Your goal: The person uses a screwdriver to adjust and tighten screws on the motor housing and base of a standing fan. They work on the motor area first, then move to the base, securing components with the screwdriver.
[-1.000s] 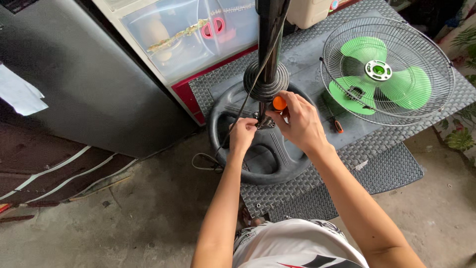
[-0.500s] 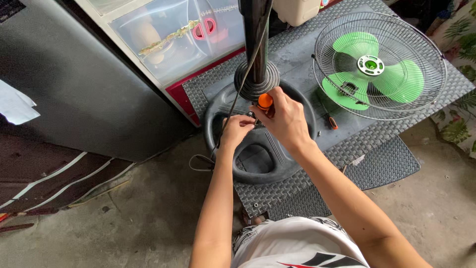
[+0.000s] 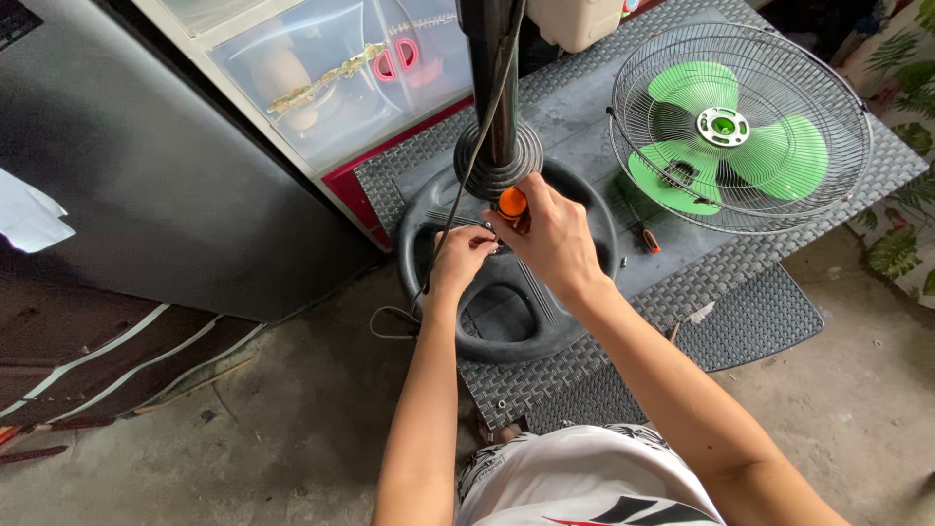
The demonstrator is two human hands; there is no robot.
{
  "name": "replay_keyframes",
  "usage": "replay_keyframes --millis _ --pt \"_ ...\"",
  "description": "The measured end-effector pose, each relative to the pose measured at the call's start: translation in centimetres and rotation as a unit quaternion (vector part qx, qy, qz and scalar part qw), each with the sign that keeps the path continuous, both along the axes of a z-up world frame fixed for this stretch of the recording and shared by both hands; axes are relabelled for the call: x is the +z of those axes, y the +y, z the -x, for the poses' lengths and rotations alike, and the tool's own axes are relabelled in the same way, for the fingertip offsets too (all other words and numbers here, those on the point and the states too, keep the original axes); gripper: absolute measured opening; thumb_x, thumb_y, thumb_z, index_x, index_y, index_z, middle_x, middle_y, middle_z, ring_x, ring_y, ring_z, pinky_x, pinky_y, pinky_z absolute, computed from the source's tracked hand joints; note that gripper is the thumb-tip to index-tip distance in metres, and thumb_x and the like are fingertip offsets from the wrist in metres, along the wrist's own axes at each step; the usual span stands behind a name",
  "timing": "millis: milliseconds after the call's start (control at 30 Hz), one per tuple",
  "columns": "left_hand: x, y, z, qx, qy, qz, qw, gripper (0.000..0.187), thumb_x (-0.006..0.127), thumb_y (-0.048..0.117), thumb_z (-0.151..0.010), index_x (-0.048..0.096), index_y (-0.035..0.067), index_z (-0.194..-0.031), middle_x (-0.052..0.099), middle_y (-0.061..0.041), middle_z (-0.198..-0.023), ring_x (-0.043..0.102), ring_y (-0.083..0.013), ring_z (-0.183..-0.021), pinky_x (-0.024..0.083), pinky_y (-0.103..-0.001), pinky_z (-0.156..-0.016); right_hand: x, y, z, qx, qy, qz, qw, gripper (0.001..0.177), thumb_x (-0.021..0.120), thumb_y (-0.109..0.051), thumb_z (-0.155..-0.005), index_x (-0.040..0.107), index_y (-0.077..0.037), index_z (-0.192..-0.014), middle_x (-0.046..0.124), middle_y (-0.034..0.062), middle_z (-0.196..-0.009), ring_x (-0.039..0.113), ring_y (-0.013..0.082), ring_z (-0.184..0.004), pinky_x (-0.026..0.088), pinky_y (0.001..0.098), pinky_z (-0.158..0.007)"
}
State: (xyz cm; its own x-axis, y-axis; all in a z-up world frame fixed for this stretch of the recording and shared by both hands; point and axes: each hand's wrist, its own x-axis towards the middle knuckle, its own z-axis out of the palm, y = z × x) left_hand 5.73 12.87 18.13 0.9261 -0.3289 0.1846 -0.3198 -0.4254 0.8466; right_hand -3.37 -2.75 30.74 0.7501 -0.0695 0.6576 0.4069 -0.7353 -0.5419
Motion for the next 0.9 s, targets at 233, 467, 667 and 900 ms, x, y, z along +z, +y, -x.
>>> replay_keyframes --millis 233,467,667,900 --pt "-0.9 -0.3 -0.2 -0.012 -0.007 0.025 1.000 0.015 0.078 0.012 -0.085 0.076 0.002 -0.095 0.078 -0.009 -0.081 0.076 -0.0173 -0.072 0.057 -0.030 -0.071 0.2 0.0 0.0 0.003 -0.005 0.007 1.000 0.042 0.087 -0.022 -0.085 0.058 0.001 -0.106 0.067 0.0146 -0.086 0.070 0.0296 -0.071 0.057 0.0376 -0.063" --pt "-0.9 0.0 -0.4 -0.014 -0.037 0.000 0.999 0.015 0.079 0.013 -0.085 0.077 0.002 -0.095 0.079 -0.009 -0.082 0.076 -0.0168 -0.073 0.057 -0.030 -0.073 0.4 0.0 0.0 0.007 0.013 -0.018 1.000 0.043 0.087 -0.022 -0.085 0.059 0.000 -0.108 0.067 0.0132 -0.083 0.071 0.0265 -0.068 0.057 0.0365 -0.061" --pt "-1.0 0.0 -0.4 -0.016 0.005 0.018 1.000 0.015 0.077 0.012 -0.086 0.077 0.002 -0.097 0.079 -0.009 -0.083 0.078 -0.0161 -0.075 0.059 -0.029 -0.074 0.0 -0.3 -0.1 0.003 -0.013 0.014 1.000 0.042 0.088 -0.022 -0.085 0.058 0.000 -0.105 0.067 0.0142 -0.085 0.070 0.0295 -0.072 0.057 0.0375 -0.064" --pt "-1.3 0.2 -0.5 -0.004 -0.008 0.028 1.000 0.015 0.080 0.010 -0.083 0.077 0.002 -0.095 0.079 -0.009 -0.083 0.078 -0.0166 -0.075 0.059 -0.028 -0.071 0.5 0.0 0.0 -0.001 -0.019 0.043 0.999 0.043 0.087 -0.024 -0.083 0.062 -0.001 -0.110 0.068 0.0129 -0.094 0.070 0.0298 -0.081 0.057 0.0383 -0.069"
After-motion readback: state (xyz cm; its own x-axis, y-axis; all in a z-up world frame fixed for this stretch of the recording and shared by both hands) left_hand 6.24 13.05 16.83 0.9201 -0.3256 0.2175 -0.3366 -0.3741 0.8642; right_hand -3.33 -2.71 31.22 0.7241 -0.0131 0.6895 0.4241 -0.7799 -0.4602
